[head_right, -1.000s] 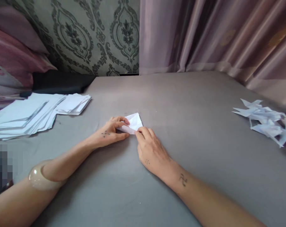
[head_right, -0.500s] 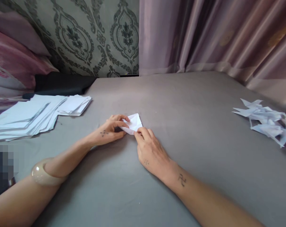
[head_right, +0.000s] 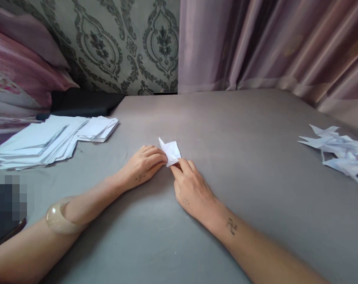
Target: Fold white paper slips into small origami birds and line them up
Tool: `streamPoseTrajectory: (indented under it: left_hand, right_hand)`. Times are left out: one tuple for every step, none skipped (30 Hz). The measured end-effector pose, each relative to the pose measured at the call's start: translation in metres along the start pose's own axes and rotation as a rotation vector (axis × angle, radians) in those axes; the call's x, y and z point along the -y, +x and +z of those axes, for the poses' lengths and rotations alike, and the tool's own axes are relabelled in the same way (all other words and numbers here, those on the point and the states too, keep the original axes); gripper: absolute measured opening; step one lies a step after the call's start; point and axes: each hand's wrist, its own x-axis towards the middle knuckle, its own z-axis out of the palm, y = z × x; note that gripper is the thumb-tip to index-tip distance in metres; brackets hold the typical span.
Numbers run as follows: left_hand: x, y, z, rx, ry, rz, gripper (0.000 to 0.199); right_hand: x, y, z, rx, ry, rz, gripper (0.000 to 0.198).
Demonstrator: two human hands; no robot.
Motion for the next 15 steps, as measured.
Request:
streamPoseTrajectory:
  left_hand:
    - [0.001, 0.000, 0.001, 0.004, -0.044, 0.022, 0.022]
    - [0.001, -0.001, 0.002, 0.006, -0.079, 0.036, 0.023]
    - [0.002, -0.001, 0.002, 0.010, -0.103, 0.045, 0.023]
    - [0.002, -0.002, 0.002, 0.018, -0.115, 0.050, 0.024]
    - [0.002, -0.003, 0.002, 0.028, -0.115, 0.053, 0.025]
    - [0.001, -0.004, 0.001, 0.040, -0.105, 0.055, 0.026]
    - [0.001, -0.004, -0.001, 0.052, -0.092, 0.058, 0.028]
    - [0.000, -0.005, -0.003, 0.066, -0.077, 0.062, 0.029]
    - [-0.001, -0.005, -0.005, 0.086, -0.064, 0.069, 0.030]
    - [-0.002, -0.006, -0.008, 0.110, -0.052, 0.075, 0.031]
    - [-0.003, -0.006, -0.010, 0.137, -0.041, 0.081, 0.032]
    - [-0.004, -0.006, -0.012, 0.164, -0.029, 0.087, 0.032]
    - [-0.005, -0.005, -0.014, 0.187, -0.018, 0.092, 0.031]
    - [-0.006, -0.005, -0.016, 0.207, -0.006, 0.099, 0.031]
    - [-0.007, -0.005, -0.017, 0.220, 0.005, 0.107, 0.031]
  right_hand:
    - [0.000, 0.000, 0.000, 0.000, 0.004, 0.001, 0.042]
    - [-0.001, 0.000, -0.001, 0.001, 0.015, -0.002, 0.042]
    - [-0.001, 0.000, -0.001, -0.001, 0.034, -0.009, 0.043]
    - [-0.002, 0.000, -0.002, -0.006, 0.064, -0.019, 0.044]
    - [-0.003, 0.000, -0.003, -0.015, 0.102, -0.027, 0.045]
    - [-0.004, 0.000, -0.003, -0.027, 0.146, -0.023, 0.045]
    - [-0.006, 0.000, -0.004, -0.042, 0.192, -0.001, 0.043]
    - [-0.008, 0.001, -0.004, -0.064, 0.236, 0.038, 0.040]
    - [-0.011, 0.002, -0.005, -0.087, 0.278, 0.096, 0.036]
    - [-0.014, 0.003, -0.006, -0.108, 0.319, 0.169, 0.032]
    - [-0.017, 0.004, -0.006, -0.123, 0.362, 0.249, 0.027]
    - [-0.020, 0.005, -0.007, -0.130, 0.412, 0.326, 0.023]
    - [-0.023, 0.006, -0.007, -0.132, 0.468, 0.394, 0.020]
    - [-0.025, 0.007, -0.008, -0.128, 0.525, 0.448, 0.018]
    - [-0.027, 0.008, -0.008, -0.124, 0.573, 0.488, 0.016]
